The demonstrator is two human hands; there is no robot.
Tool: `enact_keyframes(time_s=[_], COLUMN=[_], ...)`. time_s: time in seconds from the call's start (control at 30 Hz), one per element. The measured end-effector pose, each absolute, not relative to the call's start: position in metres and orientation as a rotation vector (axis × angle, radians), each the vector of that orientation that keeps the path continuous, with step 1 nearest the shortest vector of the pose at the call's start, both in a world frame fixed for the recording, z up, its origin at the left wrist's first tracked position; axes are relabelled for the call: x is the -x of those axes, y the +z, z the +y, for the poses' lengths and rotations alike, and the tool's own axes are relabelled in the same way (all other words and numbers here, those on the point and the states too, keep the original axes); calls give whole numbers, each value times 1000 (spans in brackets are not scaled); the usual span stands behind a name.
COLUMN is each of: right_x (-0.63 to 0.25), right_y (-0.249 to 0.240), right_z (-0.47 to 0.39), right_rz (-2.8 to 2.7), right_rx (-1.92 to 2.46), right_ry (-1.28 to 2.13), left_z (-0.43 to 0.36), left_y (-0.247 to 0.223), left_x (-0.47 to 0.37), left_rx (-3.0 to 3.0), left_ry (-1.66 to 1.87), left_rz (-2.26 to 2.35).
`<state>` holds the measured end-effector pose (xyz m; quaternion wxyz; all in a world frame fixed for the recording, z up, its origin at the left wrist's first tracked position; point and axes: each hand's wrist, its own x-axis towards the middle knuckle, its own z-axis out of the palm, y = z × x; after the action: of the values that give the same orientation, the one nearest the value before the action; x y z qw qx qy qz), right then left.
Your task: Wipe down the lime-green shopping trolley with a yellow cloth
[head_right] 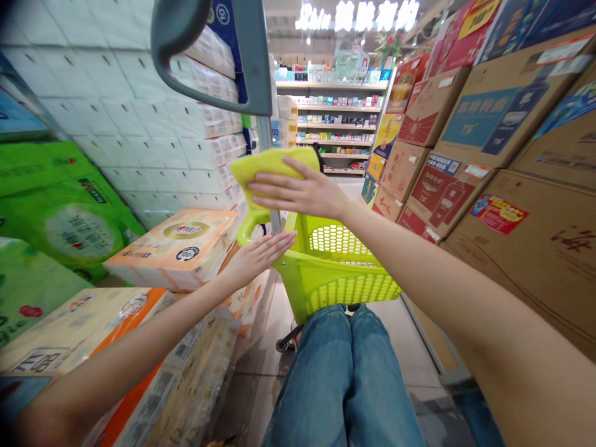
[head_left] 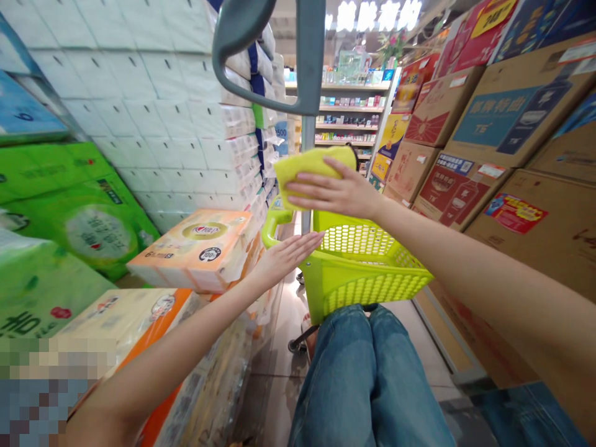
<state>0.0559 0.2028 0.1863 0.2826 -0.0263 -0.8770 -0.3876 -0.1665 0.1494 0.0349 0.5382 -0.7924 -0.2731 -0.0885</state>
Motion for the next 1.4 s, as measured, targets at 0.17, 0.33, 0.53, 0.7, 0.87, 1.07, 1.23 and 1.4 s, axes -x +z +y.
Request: enact_keyframes(time_s=[0.17, 0.33, 0.53, 0.7, 0.87, 1.07, 1.23, 1.4], right_x=[-52, -59, -62, -58, -65, -60, -62, -67], right_y=[201, 144, 202, 167, 156, 204, 151, 184], right_z=[208, 205, 212, 208, 206, 210, 202, 213], right_rz=[-2295, -2450, -2324, -2328, -2362, -2207, -2544, -2443], right_rx=[336, -50, 280, 155, -131, 279, 47, 140], right_ry=[-882, -1049, -817, -1023, -1087, -987, -1093, -1041], left_z=[148, 151, 147, 150, 150, 147, 152, 149], left_y=[37, 32, 37, 34, 33, 37, 31, 35], left_x=[166, 168, 166, 168, 170, 167, 169, 168], left_rx=[1896, 1925, 1900, 1917, 1956, 1972, 1995, 1914], left_ry=[-215, -196, -227, -222, -222, -267, -238, -201], left_rz=[-647, -657, -655, -655, -646, -688, -673, -669])
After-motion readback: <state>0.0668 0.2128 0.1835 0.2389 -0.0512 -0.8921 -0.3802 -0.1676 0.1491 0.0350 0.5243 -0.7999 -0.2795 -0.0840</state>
